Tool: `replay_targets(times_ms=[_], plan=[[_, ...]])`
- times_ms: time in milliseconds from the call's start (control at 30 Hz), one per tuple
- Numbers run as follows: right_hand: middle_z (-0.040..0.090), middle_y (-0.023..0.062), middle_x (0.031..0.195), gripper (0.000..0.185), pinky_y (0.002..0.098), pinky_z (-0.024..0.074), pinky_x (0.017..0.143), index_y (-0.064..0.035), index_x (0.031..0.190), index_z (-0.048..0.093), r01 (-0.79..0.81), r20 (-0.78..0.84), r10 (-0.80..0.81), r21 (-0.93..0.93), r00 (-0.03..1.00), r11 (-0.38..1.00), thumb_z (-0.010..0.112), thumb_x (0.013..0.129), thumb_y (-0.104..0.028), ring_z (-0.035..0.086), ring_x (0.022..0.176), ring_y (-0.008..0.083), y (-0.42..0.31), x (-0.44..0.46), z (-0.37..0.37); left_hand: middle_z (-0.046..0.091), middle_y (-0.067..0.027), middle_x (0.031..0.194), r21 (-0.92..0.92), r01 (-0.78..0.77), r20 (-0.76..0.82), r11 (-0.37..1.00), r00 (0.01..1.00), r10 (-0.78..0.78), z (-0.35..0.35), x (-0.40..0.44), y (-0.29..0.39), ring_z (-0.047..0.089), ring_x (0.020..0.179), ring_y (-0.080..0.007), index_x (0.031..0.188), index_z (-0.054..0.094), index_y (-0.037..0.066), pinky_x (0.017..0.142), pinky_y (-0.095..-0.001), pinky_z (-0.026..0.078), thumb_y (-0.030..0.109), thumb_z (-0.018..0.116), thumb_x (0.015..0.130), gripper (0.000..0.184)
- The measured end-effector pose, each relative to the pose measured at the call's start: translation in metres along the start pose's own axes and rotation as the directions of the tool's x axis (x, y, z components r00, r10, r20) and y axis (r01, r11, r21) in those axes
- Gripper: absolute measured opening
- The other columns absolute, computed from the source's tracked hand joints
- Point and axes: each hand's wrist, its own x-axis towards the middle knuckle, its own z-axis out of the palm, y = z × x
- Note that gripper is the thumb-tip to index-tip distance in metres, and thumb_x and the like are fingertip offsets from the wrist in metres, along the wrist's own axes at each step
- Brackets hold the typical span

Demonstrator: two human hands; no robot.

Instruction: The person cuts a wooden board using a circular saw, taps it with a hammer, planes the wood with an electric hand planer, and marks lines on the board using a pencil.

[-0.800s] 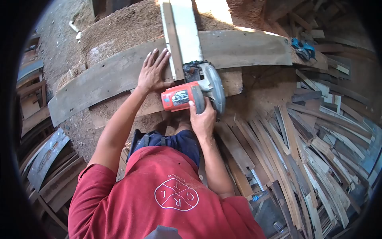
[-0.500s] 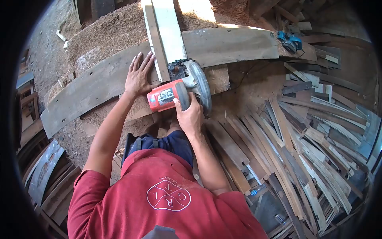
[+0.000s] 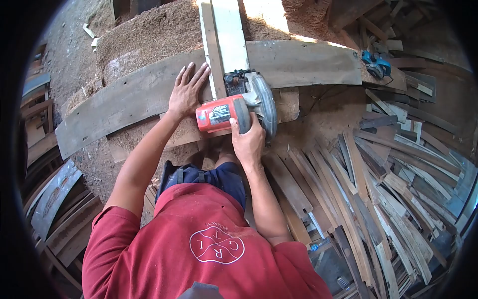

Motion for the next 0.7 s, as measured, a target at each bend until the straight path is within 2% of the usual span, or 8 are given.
replay_targets(times_ms=[167,233,267,367,500,567,633,700], plan=[[0.072,0.0264,0.088,0.029,0.0505,0.0546,0.075,0.0021,0.104,0.067,-0.006,-0.022,0.006,-0.005,1.000,1.000,0.077,0.093,-0.023,0.072,0.088,0.0474,-0.007,0.008,0.001,0.020,0.0004,0.176,0.031,-0.021,-0.013,0.999,1.000,0.021,0.004,0.001,-0.001,0.014,0.162,-0.0336,0.169,0.019,0.018,0.133,-0.0485,0.006,0.068,0.062,0.087,0.105],[0.072,0.0287,0.089,0.033,0.0510,0.0549,0.076,0.0045,0.108,0.067,0.002,-0.005,-0.002,0.048,1.000,0.999,0.077,0.093,-0.024,0.072,0.090,0.0485,-0.003,0.012,0.003,0.020,0.0001,0.176,0.083,-0.019,0.004,0.996,1.000,0.018,0.003,0.002,0.000,0.013,0.162,-0.0338,0.169,0.019,0.018,0.133,-0.0487,0.006,0.066,0.061,0.088,0.104],[0.071,0.0313,0.090,0.039,0.0510,0.0555,0.078,0.0079,0.111,0.067,0.000,-0.006,0.000,-0.018,1.000,1.000,0.077,0.092,-0.025,0.071,0.092,0.0495,0.001,0.014,0.004,0.020,0.0001,0.176,0.083,-0.019,0.006,0.996,1.000,0.018,0.004,0.002,0.000,0.013,0.162,-0.0338,0.169,0.019,0.018,0.133,-0.0487,0.006,0.066,0.061,0.088,0.104],[0.071,0.0327,0.092,0.043,0.0508,0.0558,0.079,0.0100,0.112,0.066,-0.001,0.009,0.001,-0.010,1.000,1.000,0.078,0.091,-0.026,0.071,0.094,0.0500,-0.003,0.019,0.004,0.020,-0.0001,0.176,0.090,-0.024,-0.006,0.996,1.000,0.025,0.007,0.002,-0.001,0.014,0.162,-0.0342,0.169,0.019,0.018,0.133,-0.0489,0.006,0.065,0.060,0.089,0.101],[0.072,0.0325,0.093,0.042,0.0504,0.0562,0.080,0.0098,0.111,0.067,-0.011,0.009,0.011,-0.009,1.000,1.000,0.078,0.091,-0.025,0.071,0.094,0.0500,0.001,0.027,0.009,0.019,-0.0001,0.176,0.102,-0.027,0.009,0.994,1.000,0.026,0.005,0.003,-0.001,0.014,0.162,-0.0343,0.169,0.020,0.018,0.132,-0.0492,0.007,0.061,0.056,0.093,0.094],[0.072,0.0324,0.094,0.040,0.0507,0.0560,0.080,0.0085,0.112,0.068,0.036,-0.036,-0.037,-0.022,0.999,0.999,0.078,0.091,-0.024,0.071,0.095,0.0501,0.005,0.031,0.014,0.019,-0.0005,0.176,0.125,-0.026,0.026,0.992,0.999,0.023,0.002,0.002,0.000,0.015,0.162,-0.0348,0.169,0.020,0.018,0.132,-0.0495,0.007,0.059,0.053,0.096,0.090],[0.072,0.0323,0.095,0.039,0.0511,0.0555,0.082,0.0075,0.112,0.068,0.002,0.016,-0.003,0.020,1.000,1.000,0.078,0.090,-0.023,0.071,0.096,0.0503,-0.011,0.036,0.011,0.019,-0.0013,0.176,0.110,-0.034,0.004,0.993,0.999,0.034,0.006,0.002,-0.003,0.016,0.161,-0.0357,0.169,0.020,0.017,0.132,-0.0497,0.007,0.059,0.053,0.096,0.090],[0.072,0.0321,0.096,0.038,0.0512,0.0551,0.083,0.0069,0.113,0.068,0.019,-0.012,-0.019,0.012,1.000,1.000,0.078,0.090,-0.022,0.071,0.096,0.0503,-0.012,0.040,0.013,0.020,-0.0020,0.176,0.158,-0.035,0.007,0.987,0.999,0.034,0.006,0.002,-0.003,0.016,0.161,-0.0364,0.169,0.021,0.016,0.132,-0.0502,0.007,0.061,0.053,0.095,0.092]])
